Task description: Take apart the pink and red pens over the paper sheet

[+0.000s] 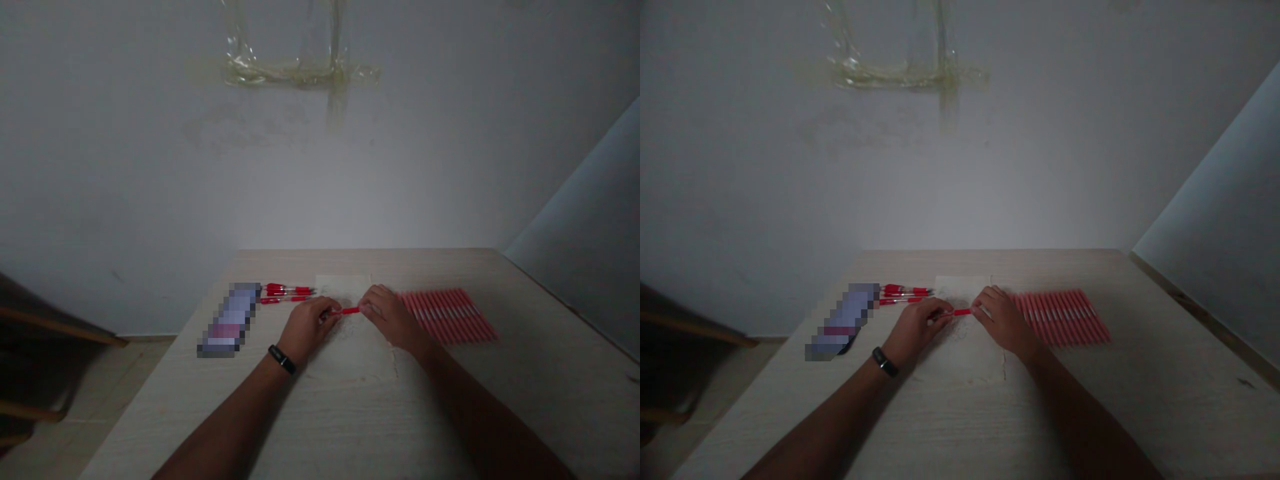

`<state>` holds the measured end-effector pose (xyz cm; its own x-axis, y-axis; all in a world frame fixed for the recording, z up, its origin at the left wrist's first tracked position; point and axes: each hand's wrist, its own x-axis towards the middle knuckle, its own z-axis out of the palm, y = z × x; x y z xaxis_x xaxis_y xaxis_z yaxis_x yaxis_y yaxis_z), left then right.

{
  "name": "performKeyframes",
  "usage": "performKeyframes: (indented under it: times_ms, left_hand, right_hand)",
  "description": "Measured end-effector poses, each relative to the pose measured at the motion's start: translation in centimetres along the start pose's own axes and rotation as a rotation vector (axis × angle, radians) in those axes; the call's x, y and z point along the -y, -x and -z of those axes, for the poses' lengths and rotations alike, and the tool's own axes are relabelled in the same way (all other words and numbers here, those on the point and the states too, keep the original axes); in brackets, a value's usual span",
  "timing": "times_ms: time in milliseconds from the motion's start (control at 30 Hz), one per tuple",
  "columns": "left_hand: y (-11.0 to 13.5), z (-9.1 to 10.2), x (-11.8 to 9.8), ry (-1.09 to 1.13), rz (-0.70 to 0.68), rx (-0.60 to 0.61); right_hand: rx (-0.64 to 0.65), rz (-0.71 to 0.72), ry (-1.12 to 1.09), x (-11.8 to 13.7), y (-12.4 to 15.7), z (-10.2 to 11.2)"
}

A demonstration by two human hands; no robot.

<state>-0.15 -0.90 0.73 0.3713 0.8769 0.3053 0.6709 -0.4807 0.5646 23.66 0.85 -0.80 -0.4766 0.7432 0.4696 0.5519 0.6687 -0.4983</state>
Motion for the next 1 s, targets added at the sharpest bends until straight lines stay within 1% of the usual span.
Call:
performKeyframes:
  times_ms: [133, 467, 600, 733, 1000]
  left_hand:
    - [0.03, 0.09, 0.07, 0.001, -0.017, 0.004]
    - [-0.01, 0.07, 0.04, -0.006, -0.001, 0.008]
    - [-0.02, 0.15, -0.03, 0.002, -0.005, -0.003]
    - [-0.03, 0.16, -0.01, 0.001, -0.018, 0.011]
    - [0.00, 0.09, 0.04, -0.015, 0.001, 0.005]
  right_hand:
    - [0.038, 0.024, 0.016, -0.23, 0.03, -0.08]
    - [-0.013, -0.023, -0.052, 0.11, 0.00, -0.34]
    - [0.024, -0.008, -0.034, 0.10, 0.04, -0.29]
    - [0.054, 0.011, -0.021, 0.08, 0.06, -0.26]
    - [0.030, -0.005, -0.019, 0.16, 0.01, -0.21]
